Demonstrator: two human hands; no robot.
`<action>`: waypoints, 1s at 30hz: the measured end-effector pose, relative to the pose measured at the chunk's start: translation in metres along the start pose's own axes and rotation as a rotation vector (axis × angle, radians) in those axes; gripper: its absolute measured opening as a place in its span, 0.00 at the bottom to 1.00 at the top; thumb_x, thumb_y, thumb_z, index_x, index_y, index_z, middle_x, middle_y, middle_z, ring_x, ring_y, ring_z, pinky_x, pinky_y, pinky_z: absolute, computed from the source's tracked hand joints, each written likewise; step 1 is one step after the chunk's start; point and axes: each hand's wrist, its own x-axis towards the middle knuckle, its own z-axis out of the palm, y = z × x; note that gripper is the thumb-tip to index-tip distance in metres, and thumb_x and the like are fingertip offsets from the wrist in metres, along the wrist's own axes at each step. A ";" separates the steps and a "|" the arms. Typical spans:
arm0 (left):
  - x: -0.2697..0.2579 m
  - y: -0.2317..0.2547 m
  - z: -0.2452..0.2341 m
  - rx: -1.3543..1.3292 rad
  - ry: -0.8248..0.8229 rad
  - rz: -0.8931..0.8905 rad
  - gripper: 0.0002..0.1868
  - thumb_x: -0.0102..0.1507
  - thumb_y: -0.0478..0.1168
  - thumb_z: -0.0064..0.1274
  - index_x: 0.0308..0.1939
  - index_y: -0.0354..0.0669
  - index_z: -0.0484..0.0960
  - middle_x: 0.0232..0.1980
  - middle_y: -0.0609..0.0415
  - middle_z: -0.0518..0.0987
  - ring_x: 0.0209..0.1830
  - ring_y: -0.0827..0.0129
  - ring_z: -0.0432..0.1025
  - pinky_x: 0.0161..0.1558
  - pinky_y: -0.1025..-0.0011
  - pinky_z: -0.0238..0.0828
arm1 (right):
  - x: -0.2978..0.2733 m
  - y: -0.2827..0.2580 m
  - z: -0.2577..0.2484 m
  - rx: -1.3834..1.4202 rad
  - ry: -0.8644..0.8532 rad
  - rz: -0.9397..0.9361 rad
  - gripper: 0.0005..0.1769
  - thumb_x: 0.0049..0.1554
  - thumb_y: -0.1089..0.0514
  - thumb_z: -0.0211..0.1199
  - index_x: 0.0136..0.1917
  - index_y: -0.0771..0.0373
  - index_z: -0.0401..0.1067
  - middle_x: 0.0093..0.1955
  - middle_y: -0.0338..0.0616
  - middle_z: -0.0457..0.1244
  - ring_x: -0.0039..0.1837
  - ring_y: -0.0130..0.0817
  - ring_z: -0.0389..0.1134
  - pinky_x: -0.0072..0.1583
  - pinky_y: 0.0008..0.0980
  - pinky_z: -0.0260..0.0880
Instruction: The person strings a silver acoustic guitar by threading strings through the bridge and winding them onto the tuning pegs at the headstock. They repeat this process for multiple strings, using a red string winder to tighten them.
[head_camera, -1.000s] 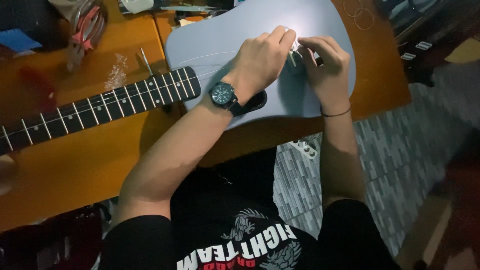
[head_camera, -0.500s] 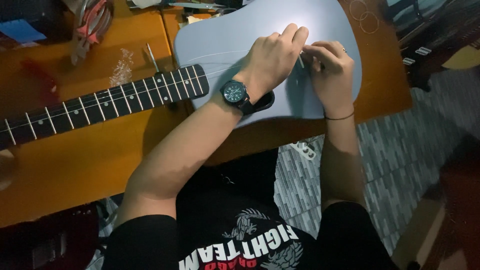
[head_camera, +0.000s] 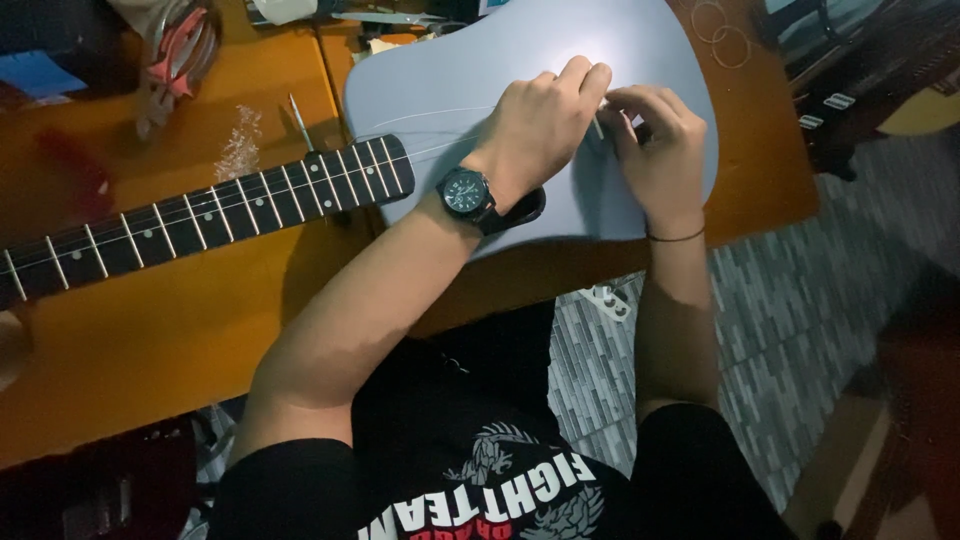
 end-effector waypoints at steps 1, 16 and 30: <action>0.000 0.000 0.000 0.017 -0.014 0.008 0.09 0.62 0.29 0.48 0.40 0.49 0.69 0.33 0.58 0.69 0.18 0.67 0.67 0.13 0.69 0.63 | 0.001 -0.002 -0.001 0.021 -0.012 0.006 0.09 0.61 0.80 0.68 0.51 0.72 0.78 0.52 0.56 0.69 0.46 0.41 0.69 0.45 0.31 0.72; -0.001 -0.001 0.006 0.026 0.010 0.001 0.11 0.59 0.27 0.47 0.36 0.49 0.66 0.31 0.60 0.66 0.15 0.68 0.63 0.11 0.70 0.59 | 0.002 0.001 -0.004 0.122 -0.008 0.072 0.12 0.61 0.83 0.57 0.52 0.73 0.76 0.50 0.56 0.68 0.49 0.43 0.72 0.52 0.33 0.77; 0.001 0.000 -0.005 -0.042 -0.033 -0.008 0.11 0.60 0.25 0.45 0.38 0.47 0.67 0.32 0.57 0.67 0.17 0.66 0.65 0.13 0.69 0.64 | 0.000 0.002 -0.001 0.115 -0.013 0.004 0.12 0.61 0.85 0.61 0.50 0.74 0.77 0.51 0.55 0.66 0.49 0.43 0.70 0.48 0.32 0.75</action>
